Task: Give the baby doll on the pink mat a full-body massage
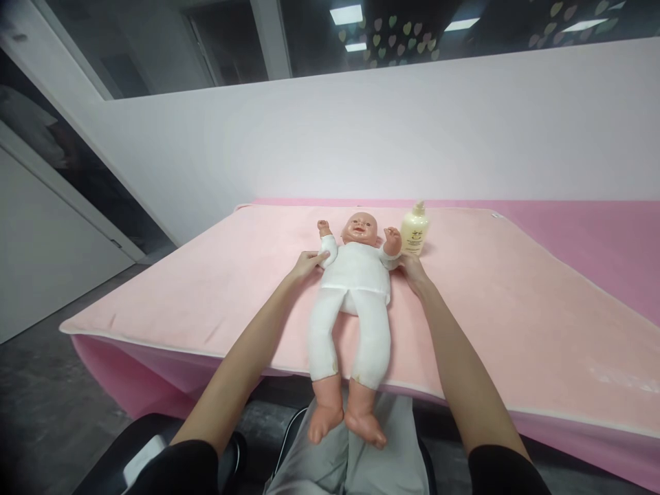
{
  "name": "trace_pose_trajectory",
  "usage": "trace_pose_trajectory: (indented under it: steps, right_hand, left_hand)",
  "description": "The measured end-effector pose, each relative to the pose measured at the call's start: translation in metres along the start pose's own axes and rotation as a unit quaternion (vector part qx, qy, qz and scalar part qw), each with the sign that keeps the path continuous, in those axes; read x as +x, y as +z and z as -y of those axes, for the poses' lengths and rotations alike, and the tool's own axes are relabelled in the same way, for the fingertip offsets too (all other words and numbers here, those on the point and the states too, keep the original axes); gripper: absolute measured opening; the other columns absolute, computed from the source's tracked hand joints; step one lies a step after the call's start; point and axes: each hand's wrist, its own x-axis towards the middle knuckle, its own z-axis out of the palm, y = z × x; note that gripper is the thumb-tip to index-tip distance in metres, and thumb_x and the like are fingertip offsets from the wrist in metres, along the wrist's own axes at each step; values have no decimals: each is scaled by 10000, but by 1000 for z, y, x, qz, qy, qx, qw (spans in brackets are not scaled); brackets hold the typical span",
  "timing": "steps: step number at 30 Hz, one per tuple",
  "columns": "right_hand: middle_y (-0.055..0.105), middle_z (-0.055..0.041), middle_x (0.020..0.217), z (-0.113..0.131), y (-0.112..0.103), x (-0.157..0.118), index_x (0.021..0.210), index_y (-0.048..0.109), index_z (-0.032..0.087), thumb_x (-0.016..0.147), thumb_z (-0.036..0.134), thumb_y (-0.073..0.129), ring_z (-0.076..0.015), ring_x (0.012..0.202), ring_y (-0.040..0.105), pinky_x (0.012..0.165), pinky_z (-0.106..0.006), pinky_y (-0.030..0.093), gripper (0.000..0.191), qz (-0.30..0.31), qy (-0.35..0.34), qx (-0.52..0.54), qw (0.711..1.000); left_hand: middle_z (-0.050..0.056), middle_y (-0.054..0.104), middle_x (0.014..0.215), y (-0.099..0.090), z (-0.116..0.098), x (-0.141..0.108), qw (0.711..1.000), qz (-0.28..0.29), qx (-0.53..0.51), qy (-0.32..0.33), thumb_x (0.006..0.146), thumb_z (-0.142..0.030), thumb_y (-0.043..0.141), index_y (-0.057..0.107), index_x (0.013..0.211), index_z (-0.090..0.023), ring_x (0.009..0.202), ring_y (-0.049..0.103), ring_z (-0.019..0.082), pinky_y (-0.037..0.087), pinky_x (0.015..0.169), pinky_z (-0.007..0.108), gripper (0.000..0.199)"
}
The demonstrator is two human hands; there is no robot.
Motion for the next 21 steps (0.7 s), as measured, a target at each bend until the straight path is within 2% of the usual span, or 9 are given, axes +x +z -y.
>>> trace_pose_trajectory:
  steps: [3, 5, 10, 14, 16, 19, 21]
  right_hand:
    - [704, -31, 1052, -2, 0, -1, 905, 711, 228, 571, 275, 713, -235, 1015, 627, 816, -319, 519, 338, 2, 8, -13, 1000]
    - [716, -41, 943, -6, 1, -3, 827, 710, 201, 594, 345, 743, -218, 929, 642, 823, -325, 511, 276, -6, 13, -28, 999]
    - [713, -35, 816, -12, 5, -5, 779, 698, 181, 625, 528, 748, -182, 779, 634, 720, -290, 510, 383, -38, 29, -79, 996]
    - [705, -52, 758, -11, 8, -5, 730, 682, 160, 640, 522, 751, -177, 712, 630, 643, -273, 503, 379, -51, 51, -115, 991]
    - [712, -58, 794, -10, 7, -5, 748, 692, 161, 662, 492, 746, -176, 729, 637, 653, -271, 506, 346, -43, 56, -109, 992]
    - [719, -61, 879, -7, 4, -7, 813, 707, 171, 654, 459, 766, -178, 786, 649, 702, -278, 518, 334, -18, 70, -78, 994]
    - [716, -60, 903, -4, 2, -11, 852, 707, 175, 623, 445, 796, -178, 793, 650, 709, -285, 522, 365, -13, 64, -73, 995]
  left_hand:
    - [49, 616, 616, 2, 2, 2, 1000, -11, -5, -5, 572, -525, 794, 637, 640, -120, 556, 543, 131, 388, 562, 271, 439]
    - [32, 590, 581, 3, 6, 5, 999, -32, 2, -2, 606, -546, 761, 613, 625, -130, 537, 517, 125, 367, 550, 268, 442]
    - [5, 525, 526, 6, 14, 19, 983, -114, 140, 44, 717, -545, 656, 586, 572, -156, 582, 497, 145, 334, 585, 269, 421]
    - [12, 510, 503, 7, 15, 23, 966, -158, 197, 57, 735, -513, 654, 562, 535, -177, 649, 536, 182, 362, 646, 285, 401]
    - [23, 548, 536, 5, 13, 20, 977, -130, 159, 50, 731, -515, 664, 579, 574, -170, 657, 549, 183, 382, 662, 289, 389]
    - [64, 660, 702, -3, 5, 12, 999, -10, 47, 8, 709, -507, 696, 649, 743, -133, 677, 584, 175, 424, 691, 296, 378]
    - [90, 703, 843, -10, -2, 5, 998, 68, -10, -9, 654, -424, 765, 680, 869, -118, 748, 620, 180, 451, 754, 304, 384]
